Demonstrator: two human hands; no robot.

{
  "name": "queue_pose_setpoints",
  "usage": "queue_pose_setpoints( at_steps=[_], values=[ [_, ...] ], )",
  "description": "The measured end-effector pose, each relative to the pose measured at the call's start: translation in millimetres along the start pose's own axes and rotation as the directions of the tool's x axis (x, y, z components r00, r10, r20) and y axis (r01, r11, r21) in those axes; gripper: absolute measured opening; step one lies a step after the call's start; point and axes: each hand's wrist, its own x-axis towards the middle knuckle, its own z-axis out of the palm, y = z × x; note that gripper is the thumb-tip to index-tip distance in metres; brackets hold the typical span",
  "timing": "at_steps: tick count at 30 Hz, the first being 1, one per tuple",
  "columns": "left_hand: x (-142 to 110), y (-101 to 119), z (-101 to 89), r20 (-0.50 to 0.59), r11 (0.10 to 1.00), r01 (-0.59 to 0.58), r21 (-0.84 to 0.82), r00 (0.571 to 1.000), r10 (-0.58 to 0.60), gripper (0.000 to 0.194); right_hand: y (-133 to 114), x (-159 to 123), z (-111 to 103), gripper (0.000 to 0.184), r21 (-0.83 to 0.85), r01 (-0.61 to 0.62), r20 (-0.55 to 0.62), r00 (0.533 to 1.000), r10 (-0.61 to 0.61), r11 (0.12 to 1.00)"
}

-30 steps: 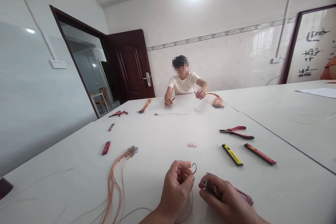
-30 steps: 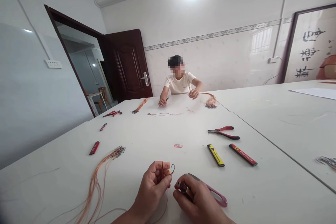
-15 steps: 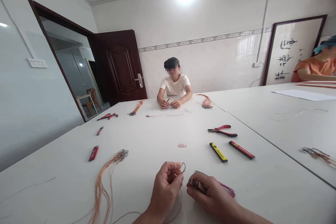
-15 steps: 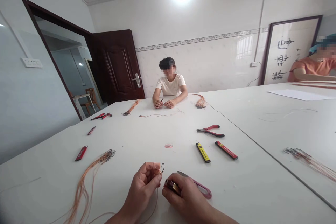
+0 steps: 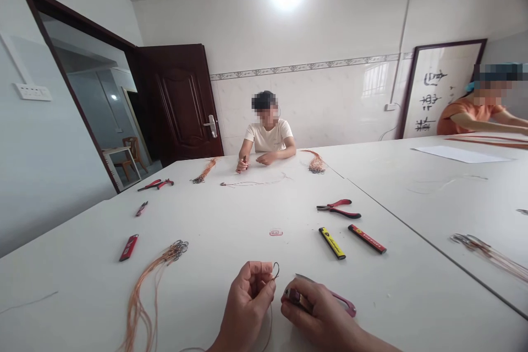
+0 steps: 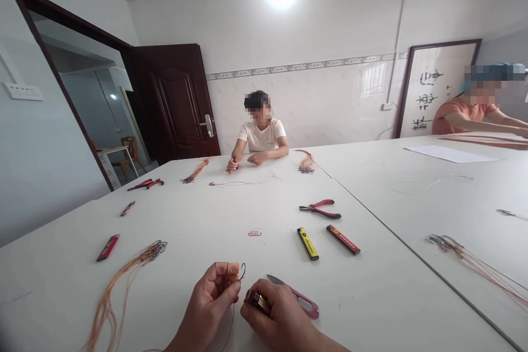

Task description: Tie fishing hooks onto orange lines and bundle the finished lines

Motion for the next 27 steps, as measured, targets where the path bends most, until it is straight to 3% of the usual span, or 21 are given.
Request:
queue_pose_setpoints(
  at_steps=[10,16,22,27],
  values=[
    [4,-5,-1.8,0.019,1.0,0.01,0.027,1.0,-0.01,0.015,-4,1,-2,0.011,0.045,-0.028,0.019,0.999,0.027,0.999],
    [-1,1,2.8,-0.035,0.995,0.012,-0.095,0.999,-0.016,0.021,3,0,-3,0.023,0.25,-0.017,-0.03,0.999,0.025,0.968],
    [-12,13,12.0,-0.066,0.986,0.05,-0.158,0.996,-0.061,0.026,2,-7,-7,0.051,0.465,-0.211,0.076,0.977,0.199,0.86],
    [-21,18,18.1,0.025,0.98,0.071,-0.187,0.997,-0.068,0.025,1,-11,-8,0.057,0.489,-0.268,0.087,0.962,0.259,0.83]
  ],
)
